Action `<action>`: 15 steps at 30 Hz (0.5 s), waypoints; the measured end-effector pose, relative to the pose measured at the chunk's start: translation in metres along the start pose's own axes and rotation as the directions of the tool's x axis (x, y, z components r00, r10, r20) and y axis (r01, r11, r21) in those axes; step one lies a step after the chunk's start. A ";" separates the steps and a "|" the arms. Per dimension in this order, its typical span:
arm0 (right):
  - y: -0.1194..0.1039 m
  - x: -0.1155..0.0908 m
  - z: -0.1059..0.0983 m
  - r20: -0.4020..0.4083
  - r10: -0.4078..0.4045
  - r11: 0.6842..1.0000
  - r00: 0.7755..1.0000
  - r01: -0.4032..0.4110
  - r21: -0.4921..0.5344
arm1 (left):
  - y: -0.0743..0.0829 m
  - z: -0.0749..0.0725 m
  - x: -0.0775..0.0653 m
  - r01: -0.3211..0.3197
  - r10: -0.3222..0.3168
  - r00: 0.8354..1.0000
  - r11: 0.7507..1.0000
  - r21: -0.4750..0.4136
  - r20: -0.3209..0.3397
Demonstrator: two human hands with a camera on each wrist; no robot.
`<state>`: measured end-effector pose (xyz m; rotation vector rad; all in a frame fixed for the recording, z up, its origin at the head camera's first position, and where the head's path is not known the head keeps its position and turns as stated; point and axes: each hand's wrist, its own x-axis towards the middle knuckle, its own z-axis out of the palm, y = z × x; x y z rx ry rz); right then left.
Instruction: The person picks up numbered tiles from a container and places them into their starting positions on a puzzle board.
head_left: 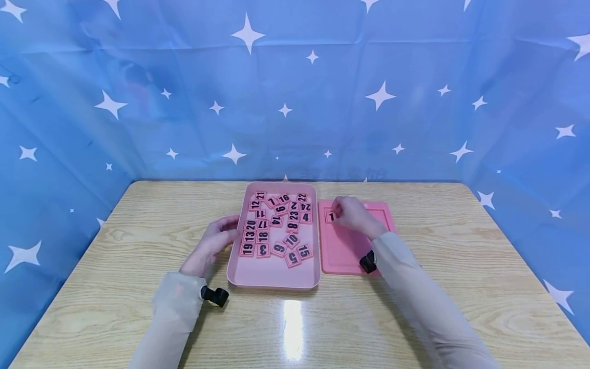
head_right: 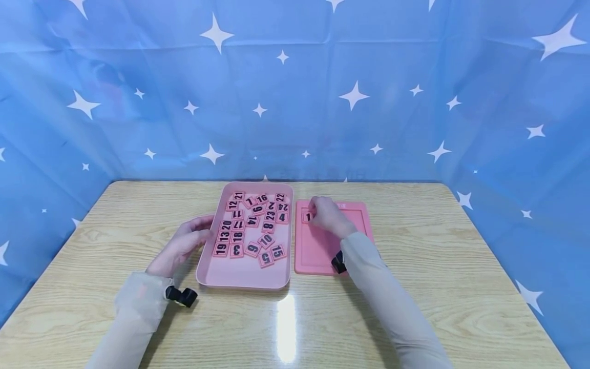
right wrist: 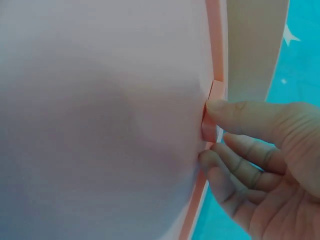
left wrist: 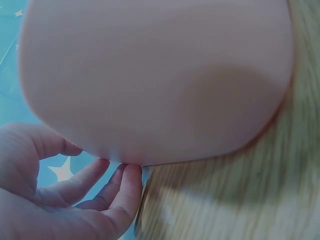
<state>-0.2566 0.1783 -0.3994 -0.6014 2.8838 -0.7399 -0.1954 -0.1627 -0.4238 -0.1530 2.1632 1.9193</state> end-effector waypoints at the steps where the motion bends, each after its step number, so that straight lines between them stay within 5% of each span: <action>1: 0.000 0.001 0.000 0.004 0.005 1.000 1.000 -0.005 0.001 | 0.000 0.000 0.000 0.000 0.000 1.000 1.000 -0.001 -0.001; 15: 0.004 0.008 0.002 -0.017 0.056 0.998 0.998 -0.056 0.020 | -0.001 -0.001 0.000 0.000 0.000 1.000 1.000 -0.015 0.009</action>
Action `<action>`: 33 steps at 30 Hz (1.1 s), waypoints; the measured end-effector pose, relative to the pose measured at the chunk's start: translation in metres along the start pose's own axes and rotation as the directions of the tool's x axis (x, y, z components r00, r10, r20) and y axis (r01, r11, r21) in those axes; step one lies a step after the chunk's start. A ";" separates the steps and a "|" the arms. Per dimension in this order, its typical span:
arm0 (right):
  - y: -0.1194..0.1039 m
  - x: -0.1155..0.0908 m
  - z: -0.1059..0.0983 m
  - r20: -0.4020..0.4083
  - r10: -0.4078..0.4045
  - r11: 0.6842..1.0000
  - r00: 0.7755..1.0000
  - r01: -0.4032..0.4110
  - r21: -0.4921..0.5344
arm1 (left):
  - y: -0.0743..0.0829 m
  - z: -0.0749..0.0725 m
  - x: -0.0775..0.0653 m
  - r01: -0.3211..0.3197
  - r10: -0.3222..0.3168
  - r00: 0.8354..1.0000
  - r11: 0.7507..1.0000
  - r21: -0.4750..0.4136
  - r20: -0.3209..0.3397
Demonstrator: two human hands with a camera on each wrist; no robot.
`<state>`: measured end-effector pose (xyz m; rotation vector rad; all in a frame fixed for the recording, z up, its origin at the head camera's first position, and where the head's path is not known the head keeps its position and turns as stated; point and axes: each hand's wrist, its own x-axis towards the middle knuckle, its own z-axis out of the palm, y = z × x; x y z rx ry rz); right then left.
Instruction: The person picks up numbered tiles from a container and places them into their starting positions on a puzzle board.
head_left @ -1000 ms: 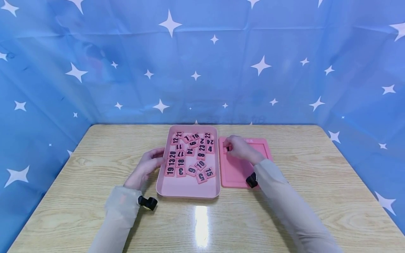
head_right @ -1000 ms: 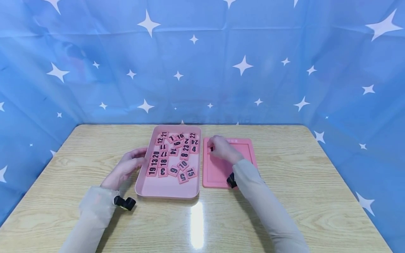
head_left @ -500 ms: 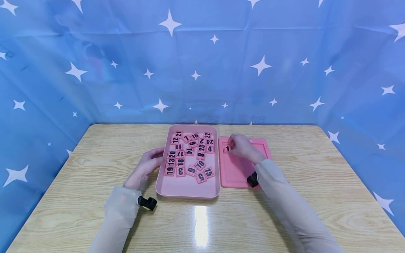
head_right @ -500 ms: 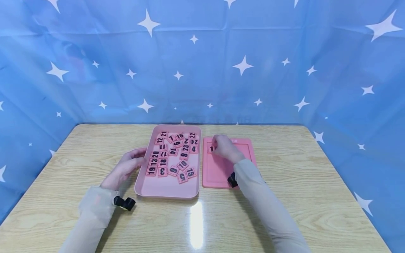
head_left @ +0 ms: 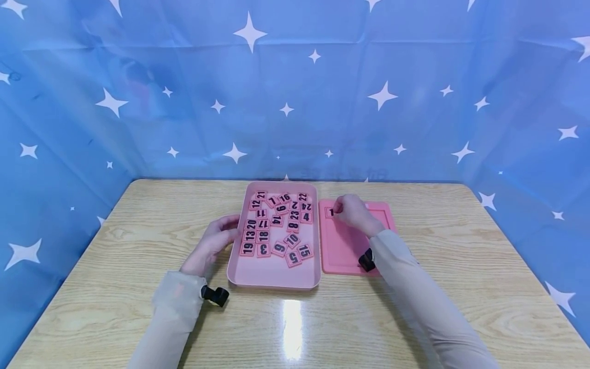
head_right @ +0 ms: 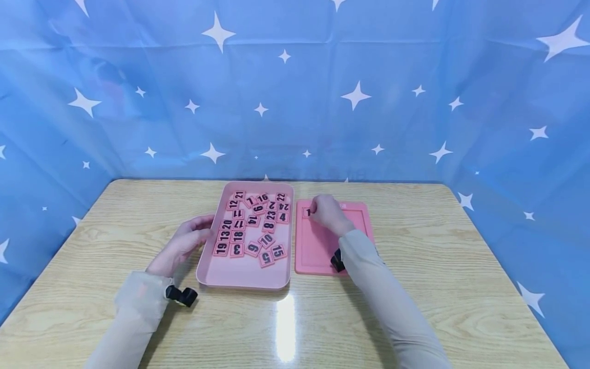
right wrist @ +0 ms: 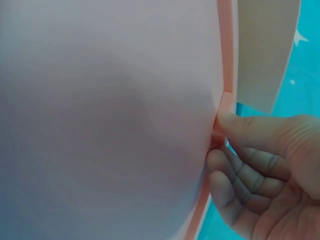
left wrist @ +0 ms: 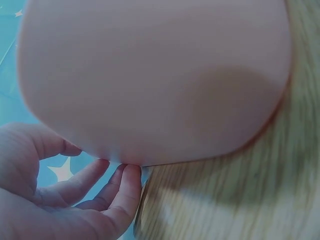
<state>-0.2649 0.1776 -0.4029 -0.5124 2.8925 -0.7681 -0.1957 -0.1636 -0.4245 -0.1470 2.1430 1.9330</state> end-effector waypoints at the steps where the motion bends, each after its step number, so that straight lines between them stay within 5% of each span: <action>1: 0.000 0.000 0.001 -0.004 0.006 1.000 1.000 -0.006 0.004 | 0.000 0.000 0.000 0.002 -0.002 1.000 1.000 0.002 0.000; 13: -0.003 0.000 0.002 0.002 0.093 0.995 0.996 -0.093 0.033 | 0.000 0.001 0.001 -0.004 0.004 1.000 1.000 0.010 -0.003; 24: -0.004 0.004 0.002 -0.004 0.073 0.997 0.997 -0.073 0.001 | 0.003 0.000 0.000 0.043 -0.043 0.999 0.999 0.000 -0.010; 33: -0.003 0.006 0.002 0.007 0.095 0.995 0.995 -0.095 0.014 | 0.000 -0.002 0.001 0.018 -0.018 1.000 1.000 -0.009 0.001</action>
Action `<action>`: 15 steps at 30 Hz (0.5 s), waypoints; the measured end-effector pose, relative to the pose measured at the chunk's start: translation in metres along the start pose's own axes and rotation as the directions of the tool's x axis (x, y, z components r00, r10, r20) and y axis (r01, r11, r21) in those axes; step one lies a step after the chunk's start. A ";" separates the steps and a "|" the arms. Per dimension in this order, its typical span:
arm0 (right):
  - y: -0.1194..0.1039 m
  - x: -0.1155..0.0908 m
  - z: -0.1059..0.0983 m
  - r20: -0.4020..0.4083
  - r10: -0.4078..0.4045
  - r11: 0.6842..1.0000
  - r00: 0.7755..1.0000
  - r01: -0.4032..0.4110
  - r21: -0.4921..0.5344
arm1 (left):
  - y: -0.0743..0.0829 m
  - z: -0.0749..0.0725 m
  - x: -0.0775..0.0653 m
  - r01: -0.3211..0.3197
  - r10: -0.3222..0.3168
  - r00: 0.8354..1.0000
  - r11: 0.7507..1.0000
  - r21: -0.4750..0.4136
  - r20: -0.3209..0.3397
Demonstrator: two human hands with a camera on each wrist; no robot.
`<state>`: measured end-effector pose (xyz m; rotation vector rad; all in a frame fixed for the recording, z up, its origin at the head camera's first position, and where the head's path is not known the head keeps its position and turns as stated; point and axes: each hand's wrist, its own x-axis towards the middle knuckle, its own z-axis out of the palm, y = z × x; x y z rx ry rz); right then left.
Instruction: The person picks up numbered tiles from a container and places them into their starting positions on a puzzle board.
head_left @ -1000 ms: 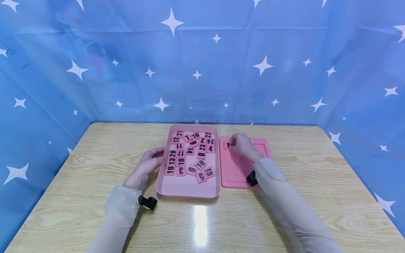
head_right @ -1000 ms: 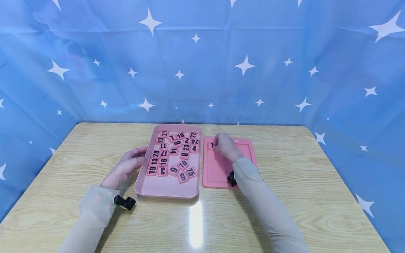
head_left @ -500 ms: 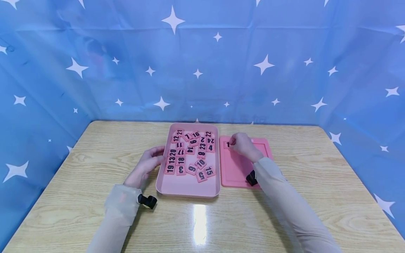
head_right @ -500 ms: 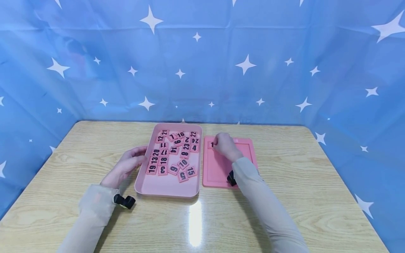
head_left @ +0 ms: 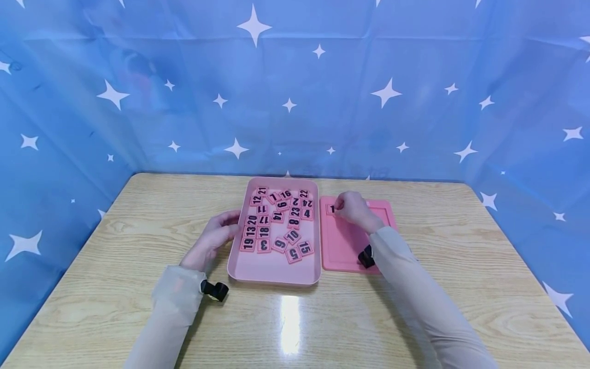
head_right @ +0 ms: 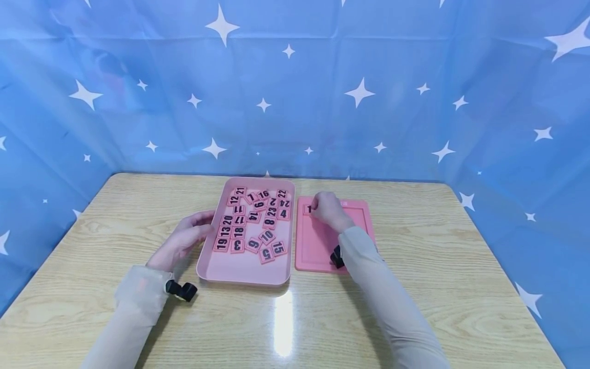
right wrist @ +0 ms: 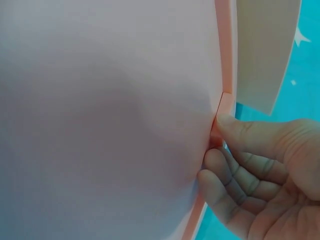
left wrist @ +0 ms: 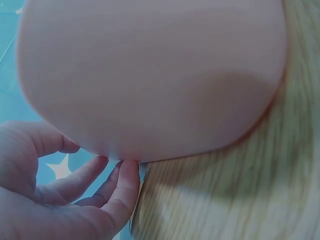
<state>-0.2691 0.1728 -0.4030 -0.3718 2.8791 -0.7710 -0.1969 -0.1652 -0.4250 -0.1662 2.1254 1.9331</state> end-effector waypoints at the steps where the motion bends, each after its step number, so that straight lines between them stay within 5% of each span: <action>1: 0.000 0.000 0.000 0.004 0.006 1.000 1.000 -0.006 0.002 | 0.000 0.000 0.000 -0.004 0.004 1.000 1.000 -0.001 0.000; 15: 0.001 0.000 -0.001 0.028 0.009 1.000 1.000 -0.009 0.029 | -0.001 -0.001 0.001 -0.003 0.003 1.000 1.000 -0.005 0.010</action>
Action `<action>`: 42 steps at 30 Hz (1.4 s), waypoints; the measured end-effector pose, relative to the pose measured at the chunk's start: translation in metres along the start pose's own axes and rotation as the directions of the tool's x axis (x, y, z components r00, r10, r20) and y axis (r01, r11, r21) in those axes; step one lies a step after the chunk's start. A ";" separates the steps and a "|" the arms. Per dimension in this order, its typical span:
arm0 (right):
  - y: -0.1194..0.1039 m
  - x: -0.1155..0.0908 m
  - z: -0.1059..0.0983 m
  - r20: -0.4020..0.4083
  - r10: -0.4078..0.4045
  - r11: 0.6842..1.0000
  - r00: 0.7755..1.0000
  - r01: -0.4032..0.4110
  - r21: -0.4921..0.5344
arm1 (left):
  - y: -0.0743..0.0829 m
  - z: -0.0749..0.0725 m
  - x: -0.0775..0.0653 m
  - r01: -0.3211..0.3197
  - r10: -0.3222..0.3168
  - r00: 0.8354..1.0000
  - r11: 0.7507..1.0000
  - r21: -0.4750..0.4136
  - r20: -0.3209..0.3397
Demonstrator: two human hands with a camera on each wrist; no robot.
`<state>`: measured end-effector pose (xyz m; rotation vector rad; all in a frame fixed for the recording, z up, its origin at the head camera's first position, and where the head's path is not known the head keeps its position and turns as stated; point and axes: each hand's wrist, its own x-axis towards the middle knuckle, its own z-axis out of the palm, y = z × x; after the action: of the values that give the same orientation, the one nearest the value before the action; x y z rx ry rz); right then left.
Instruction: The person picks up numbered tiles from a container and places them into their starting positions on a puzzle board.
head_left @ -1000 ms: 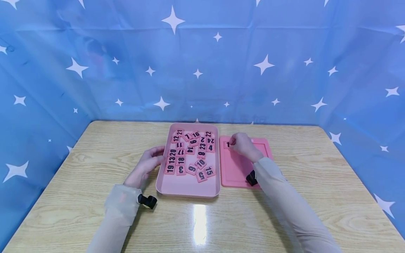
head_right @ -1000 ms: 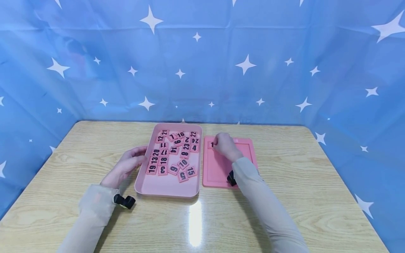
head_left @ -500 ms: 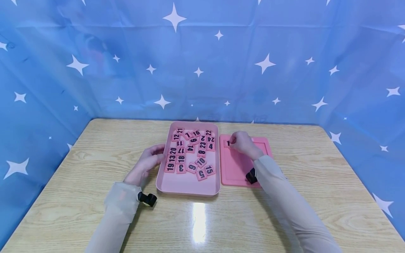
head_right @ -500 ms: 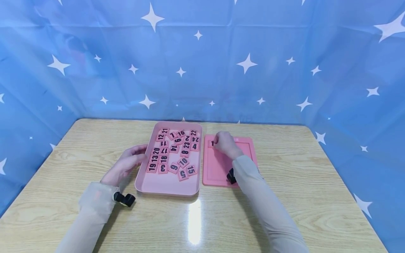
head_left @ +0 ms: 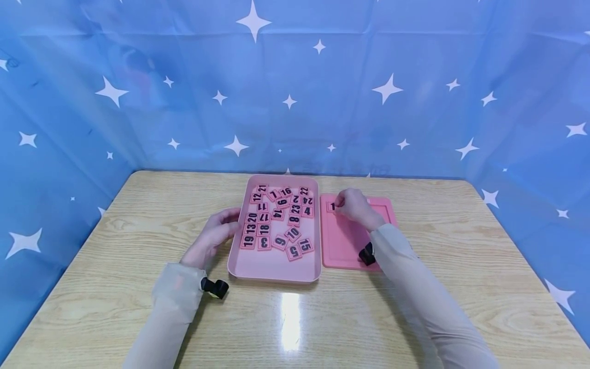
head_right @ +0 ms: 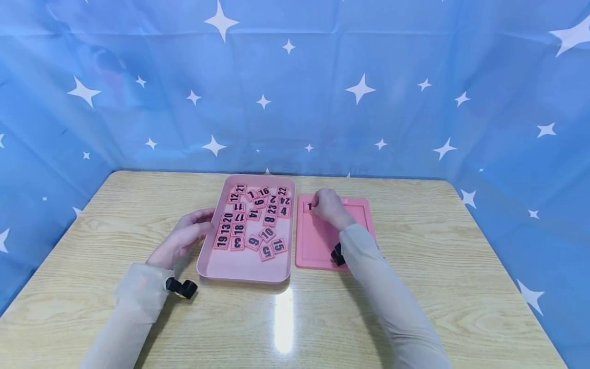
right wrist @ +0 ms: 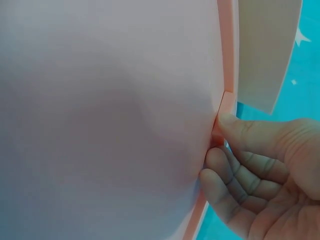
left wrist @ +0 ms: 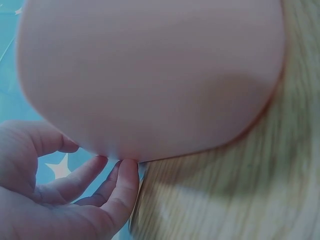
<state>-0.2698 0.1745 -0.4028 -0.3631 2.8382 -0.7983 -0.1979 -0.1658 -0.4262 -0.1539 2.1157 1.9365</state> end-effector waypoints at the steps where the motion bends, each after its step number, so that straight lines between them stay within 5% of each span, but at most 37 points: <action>1: 0.001 0.000 0.000 -0.001 -0.005 1.000 1.000 0.005 0.005 | 0.000 0.000 0.000 -0.001 0.001 1.000 1.000 0.002 0.001; 10: 0.011 0.006 0.002 -0.029 -0.067 0.998 0.997 0.067 0.007 | 0.000 0.000 0.000 -0.019 0.019 1.000 1.000 0.015 0.003; 12: -0.001 0.000 -0.001 -0.014 -0.022 1.000 1.000 0.022 -0.017 | 0.000 0.000 0.000 -0.017 0.017 1.000 1.000 0.010 0.004; 42: -0.001 0.002 -0.002 -0.015 -0.011 0.999 1.000 0.011 -0.034 | 0.000 -0.002 -0.001 -0.025 0.026 0.999 1.000 -0.013 0.025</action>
<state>-0.2714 0.1737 -0.4007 -0.3796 2.8692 -0.7585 -0.1973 -0.1675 -0.4255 -0.1045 2.0999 1.9557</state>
